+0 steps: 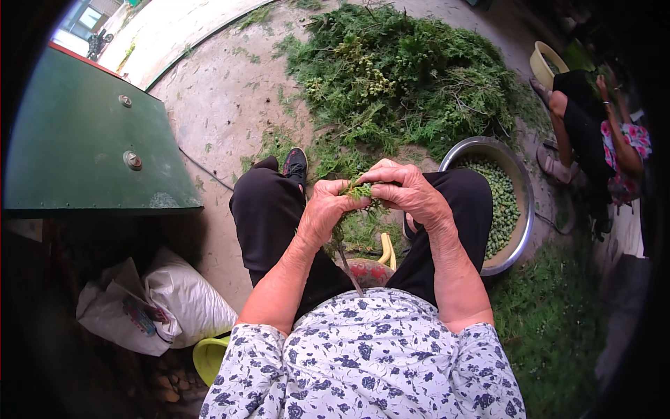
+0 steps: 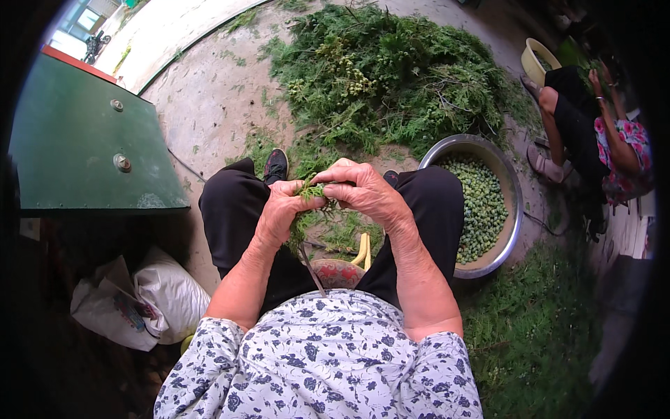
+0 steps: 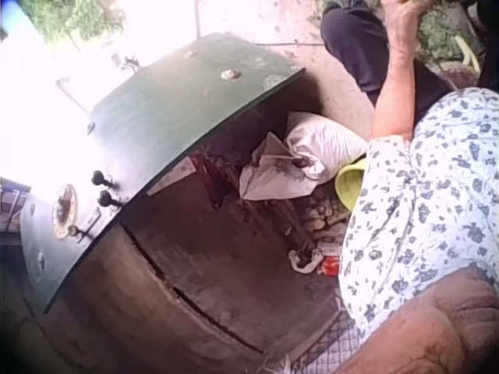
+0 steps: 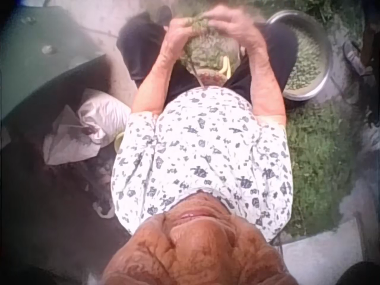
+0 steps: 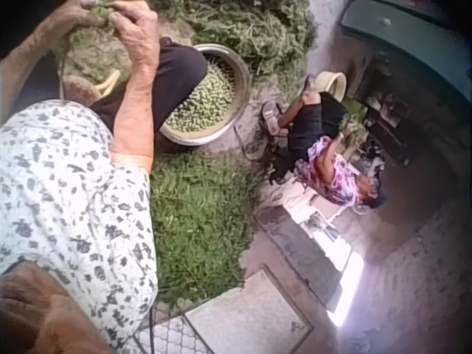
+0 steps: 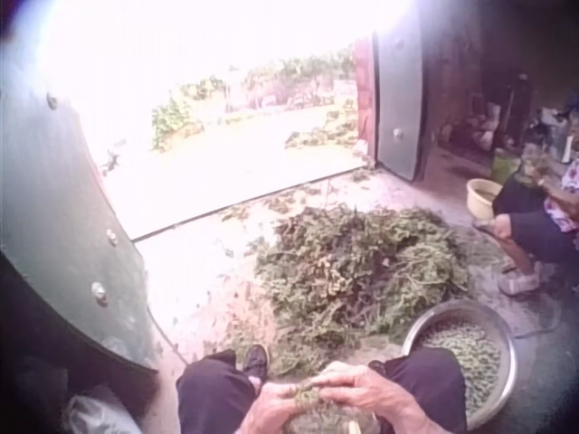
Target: Manually picking small green peppers from harvested branches and placing them into a metal basin.
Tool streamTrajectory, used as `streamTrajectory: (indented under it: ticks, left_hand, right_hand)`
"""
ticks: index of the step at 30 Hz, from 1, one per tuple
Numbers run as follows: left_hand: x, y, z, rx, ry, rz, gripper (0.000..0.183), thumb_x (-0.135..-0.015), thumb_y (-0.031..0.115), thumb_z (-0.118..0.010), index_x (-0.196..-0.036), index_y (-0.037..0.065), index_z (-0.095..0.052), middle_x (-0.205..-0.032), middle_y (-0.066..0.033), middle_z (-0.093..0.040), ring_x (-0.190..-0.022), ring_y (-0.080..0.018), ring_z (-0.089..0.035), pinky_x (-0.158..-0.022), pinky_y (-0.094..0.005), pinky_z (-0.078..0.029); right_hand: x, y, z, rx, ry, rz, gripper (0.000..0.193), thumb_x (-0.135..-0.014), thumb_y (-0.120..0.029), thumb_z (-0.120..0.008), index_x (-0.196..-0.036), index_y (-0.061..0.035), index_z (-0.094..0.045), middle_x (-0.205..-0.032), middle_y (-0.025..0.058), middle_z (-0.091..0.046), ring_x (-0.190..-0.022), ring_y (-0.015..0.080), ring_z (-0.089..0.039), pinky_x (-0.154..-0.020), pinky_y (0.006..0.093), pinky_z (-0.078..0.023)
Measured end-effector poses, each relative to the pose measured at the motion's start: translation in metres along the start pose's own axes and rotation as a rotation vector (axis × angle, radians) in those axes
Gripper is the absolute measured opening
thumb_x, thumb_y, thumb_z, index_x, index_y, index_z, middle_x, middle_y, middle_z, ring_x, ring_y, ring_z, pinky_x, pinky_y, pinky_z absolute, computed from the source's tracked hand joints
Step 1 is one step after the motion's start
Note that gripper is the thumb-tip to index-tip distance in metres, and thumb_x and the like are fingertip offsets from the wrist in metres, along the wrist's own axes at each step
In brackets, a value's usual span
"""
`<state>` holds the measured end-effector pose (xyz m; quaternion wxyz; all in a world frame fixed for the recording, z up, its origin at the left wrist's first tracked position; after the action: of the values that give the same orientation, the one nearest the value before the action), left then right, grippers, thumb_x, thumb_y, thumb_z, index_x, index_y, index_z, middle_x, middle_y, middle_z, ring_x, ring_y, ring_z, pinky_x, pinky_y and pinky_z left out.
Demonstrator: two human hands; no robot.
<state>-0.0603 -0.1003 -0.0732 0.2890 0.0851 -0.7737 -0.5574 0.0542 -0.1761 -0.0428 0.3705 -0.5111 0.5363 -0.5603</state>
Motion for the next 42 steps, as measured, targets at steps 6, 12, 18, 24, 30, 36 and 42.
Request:
streamTrajectory:
  ticks: [6, 12, 18, 24, 30, 36, 42]
  left_hand:
    - [0.001, 0.002, -0.002, 0.045, 0.032, 0.010, 0.012, -0.073, 0.007, -0.067, -0.083, 0.001, -0.067, -0.072, 0.0021, -0.062, -0.063, -0.0029, -0.052, -0.059, -0.0198, -0.043]
    - [0.003, 0.002, -0.001, 0.148, 0.082, -0.051, 0.016, -0.074, 0.006, -0.068, -0.089, 0.001, -0.066, -0.077, 0.0018, -0.063, -0.068, -0.0047, -0.054, -0.063, -0.0207, -0.044]
    - [0.009, 0.011, -0.001, 0.338, 0.002, 0.023, 0.020, -0.073, 0.005, -0.067, -0.093, 0.001, -0.065, -0.083, -0.0018, -0.065, -0.072, -0.0091, -0.059, -0.067, -0.0233, -0.047]
    - [0.009, 0.011, -0.003, 0.299, -0.046, 0.059, 0.021, -0.072, 0.008, -0.067, -0.091, 0.001, -0.065, -0.082, -0.0022, -0.065, -0.070, -0.0099, -0.059, -0.066, -0.0238, -0.047]
    - [0.006, 0.011, -0.006, 0.277, -0.080, 0.083, 0.019, -0.070, 0.006, -0.067, -0.088, 0.001, -0.065, -0.080, -0.0021, -0.064, -0.068, -0.0095, -0.058, -0.064, -0.0235, -0.046]
    - [0.001, -0.001, -0.001, 0.108, 0.036, -0.024, 0.016, -0.072, 0.004, -0.066, -0.087, 0.001, -0.065, -0.078, -0.0013, -0.064, -0.067, -0.0081, -0.057, -0.063, -0.0223, -0.045]
    - [0.008, 0.004, 0.015, 0.307, 0.230, -0.003, 0.016, -0.078, 0.011, -0.068, -0.089, 0.002, -0.063, -0.079, 0.0000, -0.063, -0.066, -0.0065, -0.055, -0.064, -0.0235, -0.045]
  right_hand:
    - [0.004, 0.003, 0.001, 0.115, 0.248, 0.130, 0.015, -0.082, -0.007, -0.061, -0.096, -0.0016, -0.064, -0.079, -0.0013, -0.055, -0.062, 0.0059, -0.050, -0.055, 0.0176, -0.042]
    - [0.002, 0.032, 0.003, -0.716, 0.302, -0.097, 0.016, -0.086, -0.011, -0.059, -0.098, -0.0012, -0.057, -0.073, -0.0016, -0.055, -0.058, 0.0052, -0.051, -0.047, 0.0150, -0.040]
    - [0.010, 0.018, 0.004, -0.688, 0.224, -0.103, 0.021, -0.082, -0.009, -0.061, -0.102, -0.0038, -0.056, -0.085, 0.0014, -0.055, -0.065, 0.0063, -0.053, -0.047, 0.0163, -0.038]
    - [0.004, 0.023, -0.010, -0.600, 0.042, -0.092, 0.029, -0.079, -0.007, -0.064, -0.107, -0.0051, -0.057, -0.091, -0.0012, -0.055, -0.068, 0.0036, -0.052, -0.049, 0.0153, -0.038]
    - [0.000, 0.033, -0.010, -0.625, 0.099, -0.009, 0.026, -0.079, -0.009, -0.066, -0.104, -0.0057, -0.059, -0.084, -0.0022, -0.057, -0.067, 0.0019, -0.052, -0.051, 0.0147, -0.039]
    - [0.018, -0.011, 0.003, 0.497, 0.504, 0.358, 0.017, -0.078, -0.009, -0.066, -0.093, -0.0032, -0.062, -0.076, -0.0001, -0.059, -0.068, 0.0073, -0.055, -0.057, 0.0204, -0.042]
    - [0.058, -0.024, 0.082, 0.092, 0.923, 0.245, 0.016, -0.080, -0.005, -0.063, -0.096, -0.0023, -0.062, -0.070, -0.0026, -0.054, -0.057, 0.0047, -0.049, -0.049, 0.0186, -0.038]
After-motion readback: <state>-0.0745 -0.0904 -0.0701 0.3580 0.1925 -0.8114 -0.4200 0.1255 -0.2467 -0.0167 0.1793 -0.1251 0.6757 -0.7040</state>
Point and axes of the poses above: each hand's wrist, its own x-axis away from the middle knuckle, its own z-axis out of the back of the hand, y = z × x, the point moved 6 cm from there along -x, towards the middle knuckle
